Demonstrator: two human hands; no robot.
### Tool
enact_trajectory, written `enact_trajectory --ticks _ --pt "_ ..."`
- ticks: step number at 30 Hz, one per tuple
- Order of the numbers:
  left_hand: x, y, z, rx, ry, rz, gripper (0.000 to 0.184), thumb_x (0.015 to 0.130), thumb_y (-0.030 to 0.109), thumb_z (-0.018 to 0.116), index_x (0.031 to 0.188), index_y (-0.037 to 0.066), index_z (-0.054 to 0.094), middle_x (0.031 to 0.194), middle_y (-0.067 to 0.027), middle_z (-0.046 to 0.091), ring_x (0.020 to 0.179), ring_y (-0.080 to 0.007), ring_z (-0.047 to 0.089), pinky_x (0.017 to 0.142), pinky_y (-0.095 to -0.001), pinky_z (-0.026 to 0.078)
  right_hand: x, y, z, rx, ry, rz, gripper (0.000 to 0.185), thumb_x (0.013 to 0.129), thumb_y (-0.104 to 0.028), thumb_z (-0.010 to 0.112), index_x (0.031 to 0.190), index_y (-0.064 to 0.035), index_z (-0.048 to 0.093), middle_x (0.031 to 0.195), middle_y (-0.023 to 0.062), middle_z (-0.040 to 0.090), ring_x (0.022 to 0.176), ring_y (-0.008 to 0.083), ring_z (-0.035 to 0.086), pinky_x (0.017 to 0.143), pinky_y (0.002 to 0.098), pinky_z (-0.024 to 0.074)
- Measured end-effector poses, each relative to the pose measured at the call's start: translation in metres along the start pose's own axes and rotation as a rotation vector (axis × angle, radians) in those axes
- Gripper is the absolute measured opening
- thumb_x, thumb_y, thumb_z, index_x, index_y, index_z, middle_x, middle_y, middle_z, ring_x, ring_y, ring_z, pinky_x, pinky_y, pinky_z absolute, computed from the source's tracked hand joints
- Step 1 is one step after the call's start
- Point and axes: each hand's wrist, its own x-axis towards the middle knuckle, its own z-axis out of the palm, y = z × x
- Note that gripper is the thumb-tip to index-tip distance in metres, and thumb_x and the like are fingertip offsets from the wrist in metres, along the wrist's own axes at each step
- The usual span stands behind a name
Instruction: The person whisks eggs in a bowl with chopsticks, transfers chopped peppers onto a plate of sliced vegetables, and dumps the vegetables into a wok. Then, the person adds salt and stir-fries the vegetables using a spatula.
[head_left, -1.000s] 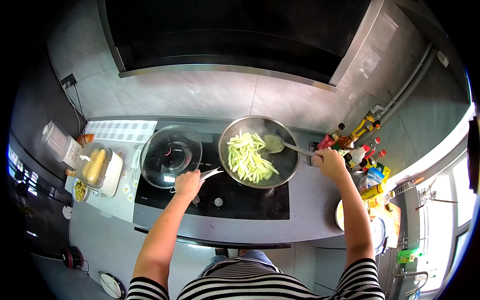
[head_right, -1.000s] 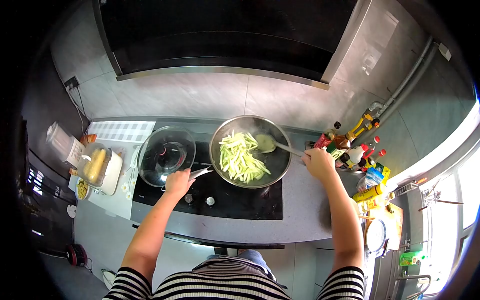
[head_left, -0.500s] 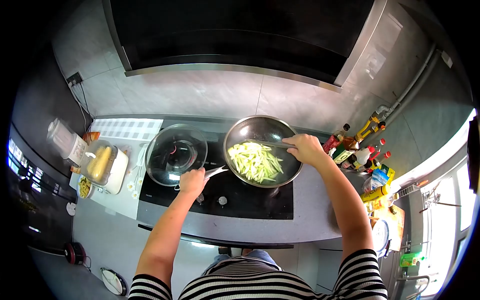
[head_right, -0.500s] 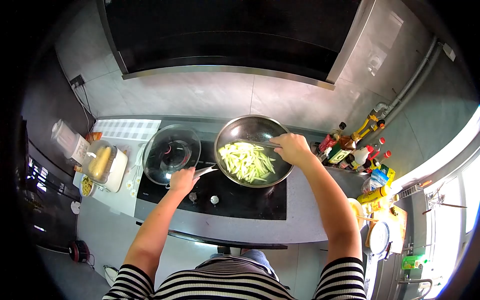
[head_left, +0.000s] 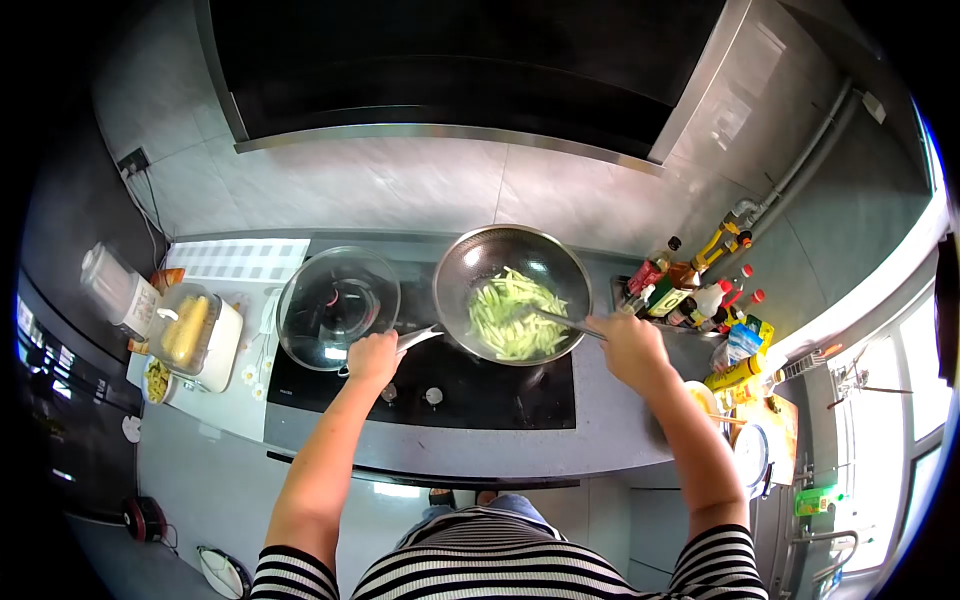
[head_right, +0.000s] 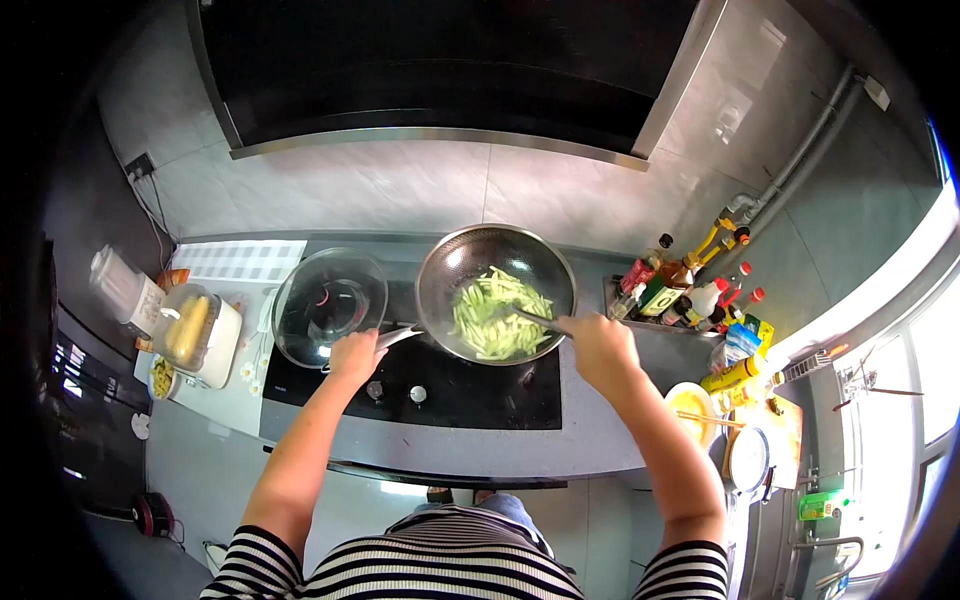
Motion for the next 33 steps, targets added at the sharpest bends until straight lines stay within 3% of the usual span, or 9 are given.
enact_trajectory --ticks 4,8,11,17,22,25,28,29,33 --pt "-0.001 0.000 -0.008 -0.027 -0.061 0.012 0.034 0.081 0.035 0.071 0.100 0.008 0.062 0.080 -0.0130 0.068 0.076 -0.0328 0.068 0.067 -0.0442 0.054 0.007 -0.002 -0.001 0.003 0.170 0.046 0.042 0.078 -0.007 0.059 0.118 -0.0181 0.065 0.087 0.0150 0.065 0.081 0.0323 0.067 0.071 0.0420 0.0540" --pt "-0.007 -0.001 -0.016 -0.102 -0.034 0.053 0.041 0.081 0.034 0.071 0.111 0.008 0.061 0.082 -0.0132 0.069 0.076 -0.0337 0.068 0.068 -0.0452 0.053 -0.030 -0.007 -0.060 0.175 -0.017 0.027 0.038 0.078 -0.011 0.062 0.116 -0.0144 0.066 0.093 0.0146 0.068 0.089 0.0350 0.065 0.078 0.0431 0.0522" --pt "-0.010 -0.007 -0.005 -0.164 0.133 0.130 0.037 0.080 0.034 0.072 0.106 0.011 0.060 0.079 -0.0111 0.068 0.077 -0.0318 0.068 0.066 -0.0442 0.052 -0.018 -0.016 -0.024 0.133 -0.022 0.025 0.038 0.078 -0.013 0.063 0.116 -0.0150 0.066 0.093 0.0143 0.068 0.089 0.0352 0.065 0.078 0.0436 0.0520" --pt "-0.007 -0.004 -0.012 -0.106 -0.039 0.050 0.035 0.079 0.031 0.072 0.110 0.017 0.062 0.080 -0.0130 0.068 0.076 -0.0346 0.067 0.068 -0.0459 0.052 0.007 -0.009 -0.017 -0.097 0.018 0.171 0.044 0.080 -0.006 0.055 0.118 -0.0264 0.066 0.096 0.0076 0.062 0.089 0.0292 0.066 0.074 0.0424 0.0530" --pt "-0.003 -0.006 -0.005 -0.065 -0.048 0.019 0.032 0.079 0.030 0.074 0.106 0.015 0.063 0.080 -0.0130 0.068 0.076 -0.0343 0.067 0.069 -0.0459 0.052 -0.004 0.021 -0.047 -0.214 0.039 -0.032 0.039 0.078 -0.002 0.056 0.104 -0.0262 0.071 0.097 0.0065 0.061 0.082 0.0263 0.067 0.070 0.0391 0.0554" --pt "-0.003 -0.004 -0.005 -0.067 -0.049 0.016 0.032 0.079 0.029 0.074 0.105 0.015 0.063 0.080 -0.0129 0.068 0.076 -0.0343 0.067 0.069 -0.0457 0.052 0.024 -0.005 -0.023 -0.157 -0.048 0.099 0.042 0.080 -0.007 0.057 0.117 -0.0248 0.065 0.096 0.0095 0.061 0.088 0.0304 0.065 0.073 0.0415 0.0536" --pt "-0.001 -0.004 -0.008 -0.061 -0.049 0.018 0.031 0.078 0.029 0.074 0.103 0.015 0.063 0.079 -0.0129 0.068 0.076 -0.0343 0.067 0.068 -0.0456 0.053 0.038 0.003 -0.004 -0.028 0.088 0.161 0.040 0.084 -0.011 0.057 0.121 -0.0236 0.062 0.098 0.0108 0.062 0.089 0.0321 0.065 0.074 0.0435 0.0537" --pt "-0.001 -0.004 -0.009 -0.058 -0.050 0.015 0.031 0.078 0.030 0.074 0.103 0.015 0.063 0.079 -0.0130 0.068 0.076 -0.0344 0.067 0.068 -0.0457 0.053 0.040 0.011 -0.006 -0.031 0.048 0.271 0.031 0.085 -0.019 0.058 0.115 -0.0218 0.065 0.103 0.0127 0.065 0.091 0.0335 0.066 0.076 0.0456 0.0535" --pt "-0.001 -0.003 -0.007 -0.044 -0.058 0.003 0.030 0.078 0.030 0.074 0.101 0.015 0.063 0.079 -0.0135 0.068 0.076 -0.0345 0.068 0.068 -0.0453 0.053 0.041 0.026 -0.032 -0.129 -0.094 0.387 0.023 0.081 -0.019 0.057 0.094 -0.0052 0.070 0.099 0.0205 0.069 0.092 0.0312 0.069 0.076 0.0406 0.0559"
